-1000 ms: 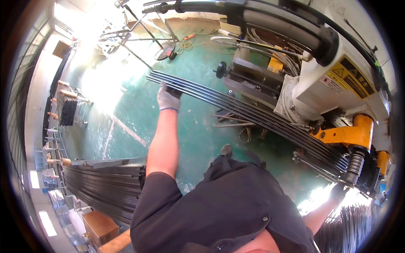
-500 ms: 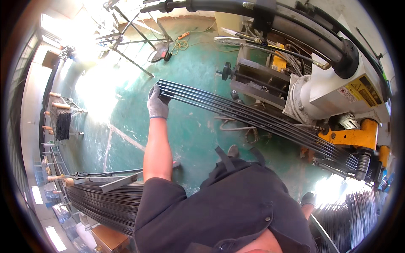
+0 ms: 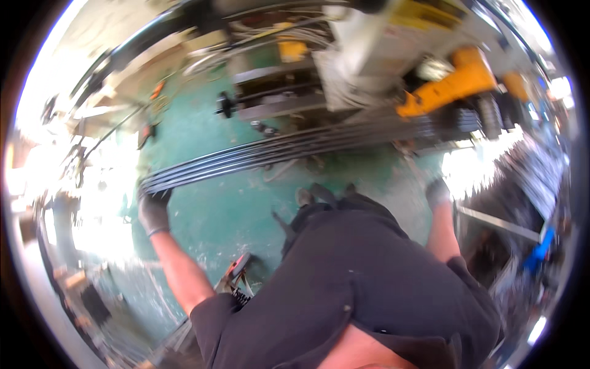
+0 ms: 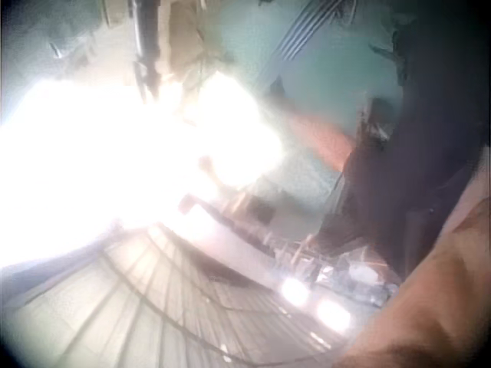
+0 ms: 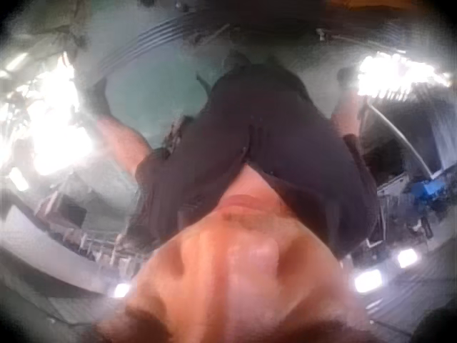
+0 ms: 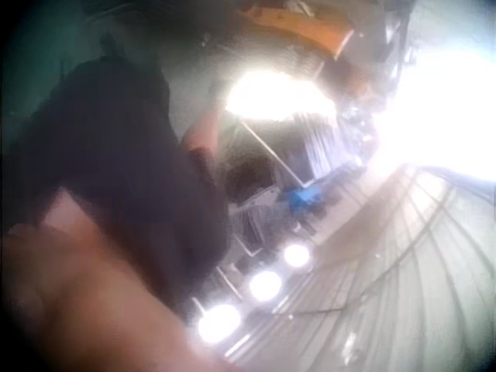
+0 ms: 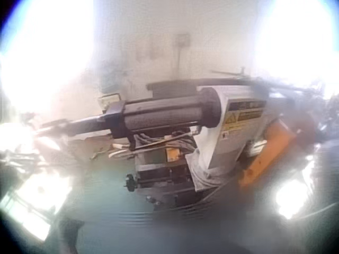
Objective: The person picks up bundles of long metal rods from a floor rack and feeds them into a yellow industrial bending machine. After the machine bends the rods, the person removes the finished pieces and stacks them on a nearby pile.
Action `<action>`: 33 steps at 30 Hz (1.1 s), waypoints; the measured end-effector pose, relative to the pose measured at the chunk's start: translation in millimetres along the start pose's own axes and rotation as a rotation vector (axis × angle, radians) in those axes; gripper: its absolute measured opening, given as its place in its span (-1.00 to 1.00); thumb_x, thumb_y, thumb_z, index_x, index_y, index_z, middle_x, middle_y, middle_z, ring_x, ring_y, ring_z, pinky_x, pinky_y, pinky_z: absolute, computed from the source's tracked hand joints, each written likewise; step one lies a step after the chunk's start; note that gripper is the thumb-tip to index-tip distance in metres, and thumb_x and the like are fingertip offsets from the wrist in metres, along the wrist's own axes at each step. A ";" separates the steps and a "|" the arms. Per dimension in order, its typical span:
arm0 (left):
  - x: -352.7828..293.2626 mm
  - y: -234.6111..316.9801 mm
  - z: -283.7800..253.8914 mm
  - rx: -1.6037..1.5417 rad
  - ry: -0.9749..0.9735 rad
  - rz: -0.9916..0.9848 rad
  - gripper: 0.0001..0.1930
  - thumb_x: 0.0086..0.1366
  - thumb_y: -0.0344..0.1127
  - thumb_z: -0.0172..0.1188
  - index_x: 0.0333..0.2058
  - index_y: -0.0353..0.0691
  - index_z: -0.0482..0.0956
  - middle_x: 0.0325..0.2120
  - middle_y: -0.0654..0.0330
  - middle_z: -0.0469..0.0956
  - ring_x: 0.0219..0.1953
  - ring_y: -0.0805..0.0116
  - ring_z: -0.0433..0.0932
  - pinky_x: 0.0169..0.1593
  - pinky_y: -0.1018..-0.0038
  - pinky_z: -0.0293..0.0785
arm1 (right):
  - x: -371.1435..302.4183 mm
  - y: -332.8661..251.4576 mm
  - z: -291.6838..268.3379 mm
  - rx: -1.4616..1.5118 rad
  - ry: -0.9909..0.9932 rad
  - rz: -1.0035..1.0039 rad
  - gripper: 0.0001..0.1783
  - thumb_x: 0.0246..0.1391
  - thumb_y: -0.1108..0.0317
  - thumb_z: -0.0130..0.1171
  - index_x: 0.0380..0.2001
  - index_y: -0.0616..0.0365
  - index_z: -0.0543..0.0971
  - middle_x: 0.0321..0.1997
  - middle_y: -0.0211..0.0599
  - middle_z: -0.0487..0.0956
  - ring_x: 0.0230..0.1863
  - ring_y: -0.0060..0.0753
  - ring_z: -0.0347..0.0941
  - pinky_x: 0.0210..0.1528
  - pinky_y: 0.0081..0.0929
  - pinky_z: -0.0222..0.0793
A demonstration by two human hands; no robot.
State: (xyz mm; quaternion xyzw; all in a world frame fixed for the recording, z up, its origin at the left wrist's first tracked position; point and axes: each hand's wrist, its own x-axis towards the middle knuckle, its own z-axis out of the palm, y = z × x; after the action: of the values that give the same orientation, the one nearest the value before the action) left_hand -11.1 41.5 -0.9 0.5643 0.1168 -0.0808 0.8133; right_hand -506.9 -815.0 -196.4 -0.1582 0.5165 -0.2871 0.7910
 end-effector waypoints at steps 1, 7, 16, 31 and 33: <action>-0.4 -2.6 6.8 0.014 -0.032 -0.011 -0.50 0.62 -0.09 -0.15 0.43 -0.08 0.25 0.34 -0.06 0.36 0.27 -0.11 0.46 0.31 -0.09 0.46 | -15.0 8.0 13.6 -0.266 0.139 -0.078 -0.56 0.46 0.08 0.04 -0.56 -0.18 0.26 -0.62 -0.50 0.20 -0.55 -0.42 0.20 -0.52 -0.40 0.14; 17.8 -12.3 -14.6 -0.244 -0.045 0.088 -0.39 0.65 0.02 -0.31 0.43 -0.32 0.18 0.43 -0.16 0.23 0.45 -0.17 0.21 0.56 -0.13 0.00 | -53.7 1.4 69.0 -0.377 0.114 0.026 -0.73 0.34 0.10 0.28 -0.34 0.02 0.56 -0.47 -0.35 0.56 -0.46 -0.29 0.51 -0.36 -0.29 0.48; -45.3 -191.4 170.2 -0.401 0.337 -0.173 -0.43 0.60 0.00 -0.12 0.34 -0.34 0.35 0.41 -0.07 0.30 0.47 -0.05 0.22 0.52 0.02 0.11 | 68.2 -69.3 -63.6 -0.395 0.074 0.157 -0.74 0.33 0.10 0.29 -0.28 0.04 0.59 -0.48 -0.32 0.61 -0.50 -0.25 0.58 -0.37 -0.21 0.58; -185.0 -504.9 551.5 -0.228 0.003 -0.757 -0.55 0.51 -0.05 0.00 0.09 -0.30 0.61 0.07 -0.05 0.64 0.14 -0.01 0.58 0.26 0.02 0.50 | 160.5 -256.6 -20.8 -0.780 0.139 0.115 -0.74 0.33 0.15 0.28 -0.24 0.10 0.52 -0.50 -0.40 0.48 -0.58 -0.39 0.43 -0.52 -0.41 0.41; -179.8 -490.5 557.2 -0.207 -0.039 -0.741 -0.55 0.51 -0.05 0.00 0.09 -0.30 0.60 0.07 -0.06 0.63 0.15 -0.01 0.58 0.26 0.03 0.49 | 157.1 -251.5 -34.2 -0.744 0.127 0.142 -0.75 0.35 0.16 0.25 -0.28 0.08 0.50 -0.53 -0.43 0.44 -0.61 -0.40 0.38 -0.55 -0.42 0.34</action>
State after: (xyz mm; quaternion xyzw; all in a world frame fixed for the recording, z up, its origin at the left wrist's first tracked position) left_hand -257.7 -652.2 -204.1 0.3970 0.3051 -0.3678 0.7836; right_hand -563.7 -1107.9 -187.2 -0.3801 0.6430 -0.0338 0.6640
